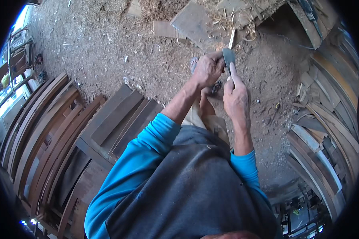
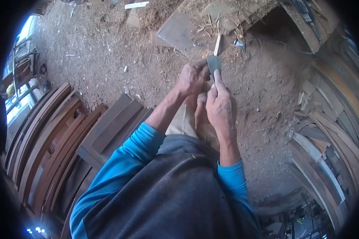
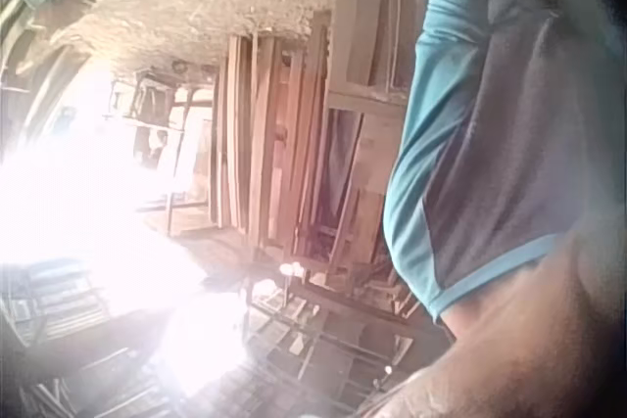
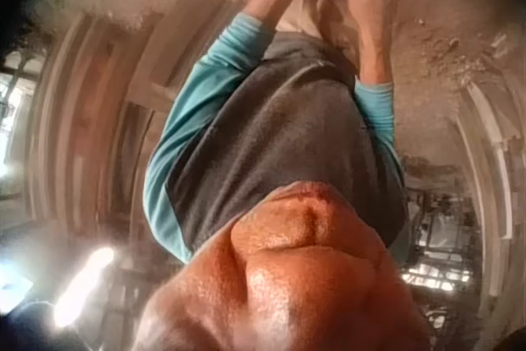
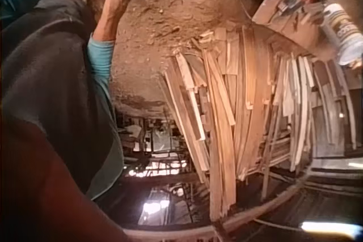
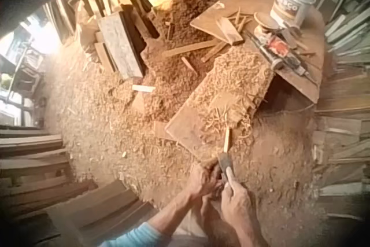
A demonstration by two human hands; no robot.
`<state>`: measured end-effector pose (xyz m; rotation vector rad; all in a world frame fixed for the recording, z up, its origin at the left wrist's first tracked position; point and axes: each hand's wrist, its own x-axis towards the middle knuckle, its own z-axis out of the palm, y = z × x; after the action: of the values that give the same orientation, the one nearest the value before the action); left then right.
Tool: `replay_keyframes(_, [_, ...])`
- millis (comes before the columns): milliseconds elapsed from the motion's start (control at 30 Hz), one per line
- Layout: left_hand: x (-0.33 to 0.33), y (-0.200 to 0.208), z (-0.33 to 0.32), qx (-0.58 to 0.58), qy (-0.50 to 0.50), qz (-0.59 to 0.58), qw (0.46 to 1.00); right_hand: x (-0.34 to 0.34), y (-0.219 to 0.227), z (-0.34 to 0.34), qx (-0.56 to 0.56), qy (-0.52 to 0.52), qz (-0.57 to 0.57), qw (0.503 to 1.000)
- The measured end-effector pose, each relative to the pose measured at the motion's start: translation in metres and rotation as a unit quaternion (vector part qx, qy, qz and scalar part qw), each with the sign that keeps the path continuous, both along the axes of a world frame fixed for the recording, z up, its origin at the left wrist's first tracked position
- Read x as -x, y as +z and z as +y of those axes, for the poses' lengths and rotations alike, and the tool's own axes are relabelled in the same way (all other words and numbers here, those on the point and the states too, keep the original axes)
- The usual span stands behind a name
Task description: The person holds a small piece of wood and uses a hand plane to shave and smooth one of its edges.
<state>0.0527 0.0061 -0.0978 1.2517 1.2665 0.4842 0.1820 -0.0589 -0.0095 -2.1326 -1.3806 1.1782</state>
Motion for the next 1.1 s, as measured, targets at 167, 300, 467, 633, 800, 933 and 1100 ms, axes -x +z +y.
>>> replay_keyframes(167, [0.0,0.007,0.0,-0.028,0.02,-0.019,0.999,0.008,-0.011,0.001,-0.047,0.006,-0.032,0.998])
replay_keyframes(300, [0.003,0.0,-0.002,-0.038,0.024,-0.041,0.998,0.011,-0.009,0.017,-0.021,-0.02,-0.007,1.0])
replay_keyframes(467, [0.004,0.009,0.002,0.031,0.019,-0.052,0.998,-0.005,-0.023,0.055,-0.044,-0.02,-0.036,0.998])
replay_keyframes(633, [0.0,0.006,-0.002,0.022,0.055,-0.076,0.995,-0.014,-0.018,0.048,-0.064,-0.018,-0.04,0.997])
replay_keyframes(800, [0.007,0.003,-0.003,0.036,0.042,-0.091,0.994,0.004,0.0,-0.008,-0.038,-0.035,0.047,0.998])
replay_keyframes(933, [0.005,0.004,-0.001,0.035,0.047,-0.116,0.991,0.007,-0.012,0.002,-0.031,-0.027,0.034,0.999])
replay_keyframes(1100, [0.002,-0.001,-0.004,0.022,0.057,-0.1,0.993,-0.003,-0.023,0.029,-0.061,-0.024,-0.016,0.998])
